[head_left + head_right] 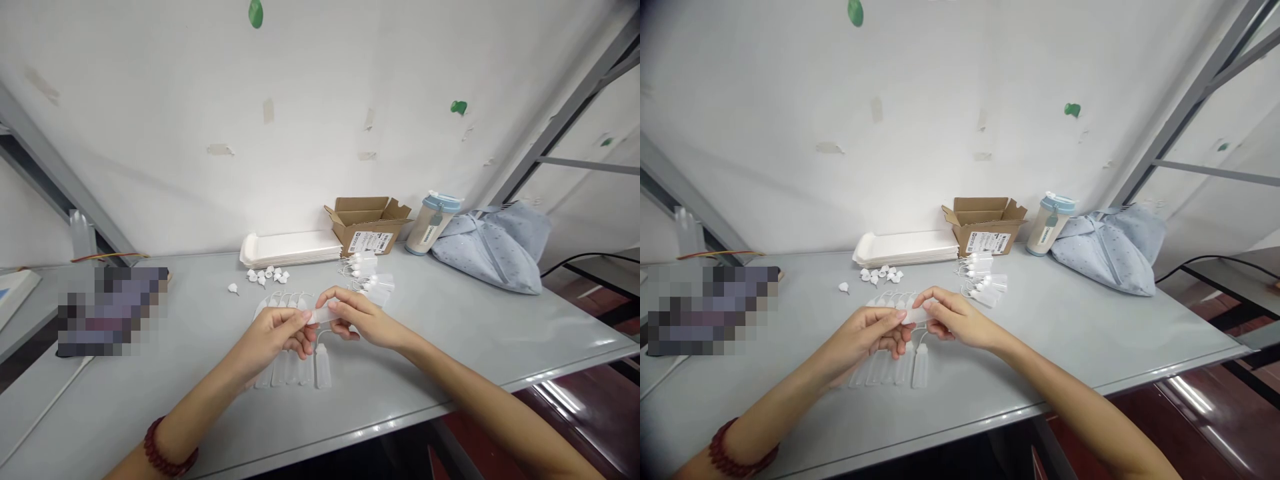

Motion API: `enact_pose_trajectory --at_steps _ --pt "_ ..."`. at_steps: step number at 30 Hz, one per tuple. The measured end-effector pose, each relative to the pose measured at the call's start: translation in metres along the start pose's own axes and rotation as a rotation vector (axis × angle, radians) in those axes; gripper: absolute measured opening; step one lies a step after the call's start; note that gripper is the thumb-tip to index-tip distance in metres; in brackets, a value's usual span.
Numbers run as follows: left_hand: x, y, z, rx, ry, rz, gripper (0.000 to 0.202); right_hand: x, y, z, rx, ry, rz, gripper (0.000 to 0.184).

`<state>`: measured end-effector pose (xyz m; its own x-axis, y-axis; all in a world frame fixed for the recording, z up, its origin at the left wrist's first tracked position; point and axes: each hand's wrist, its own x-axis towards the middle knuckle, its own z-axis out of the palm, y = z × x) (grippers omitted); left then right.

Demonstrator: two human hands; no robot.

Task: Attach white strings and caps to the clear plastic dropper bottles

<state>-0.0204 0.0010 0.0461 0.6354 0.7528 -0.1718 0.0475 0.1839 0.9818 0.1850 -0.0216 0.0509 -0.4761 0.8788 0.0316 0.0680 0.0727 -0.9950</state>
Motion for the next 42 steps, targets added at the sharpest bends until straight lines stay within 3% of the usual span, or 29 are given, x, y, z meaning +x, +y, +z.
enact_pose_trajectory --at_steps 7,9,16,21,24,27,31,34,39,42 --pt "-0.001 -0.001 0.006 0.148 0.11 0.172 0.02 0.0 -0.001 0.002 -0.025 0.026 0.002 0.028" --pt "-0.002 -0.001 0.008 0.133 0.118 0.165 0.02 0.001 -0.002 0.002 -0.02 0.045 0.001 0.029" --pt "-0.003 -0.002 0.006 0.019 -0.012 0.035 0.034 0.0 -0.002 0.002 -0.095 0.069 -0.004 0.029" --pt "-0.001 -0.001 0.003 -0.054 0.058 0.021 0.035 -0.001 0.0 0.004 -0.513 0.234 -0.238 0.024" --pt "-0.001 0.0 0.002 -0.017 0.067 0.046 0.035 0.0 0.002 0.004 -0.606 0.279 -0.352 0.023" --pt "-0.004 0.001 0.003 0.205 0.091 0.164 0.031 0.0 0.004 0.002 -0.604 0.264 -0.335 0.027" --pt "-0.007 -0.001 0.005 0.657 0.221 0.475 0.026 0.002 0.004 0.0 -0.518 0.212 -0.244 0.034" --pt "-0.008 -0.001 0.005 0.781 0.293 0.614 0.02 0.002 0.003 0.0 -0.502 0.205 -0.243 0.035" --pt "-0.009 0.009 0.004 0.507 0.162 0.273 0.029 0.001 0.003 0.002 -0.555 0.237 -0.285 0.032" --pt "-0.009 0.013 0.001 0.385 0.051 0.15 0.034 0.0 0.004 0.004 -0.598 0.238 -0.289 0.031"
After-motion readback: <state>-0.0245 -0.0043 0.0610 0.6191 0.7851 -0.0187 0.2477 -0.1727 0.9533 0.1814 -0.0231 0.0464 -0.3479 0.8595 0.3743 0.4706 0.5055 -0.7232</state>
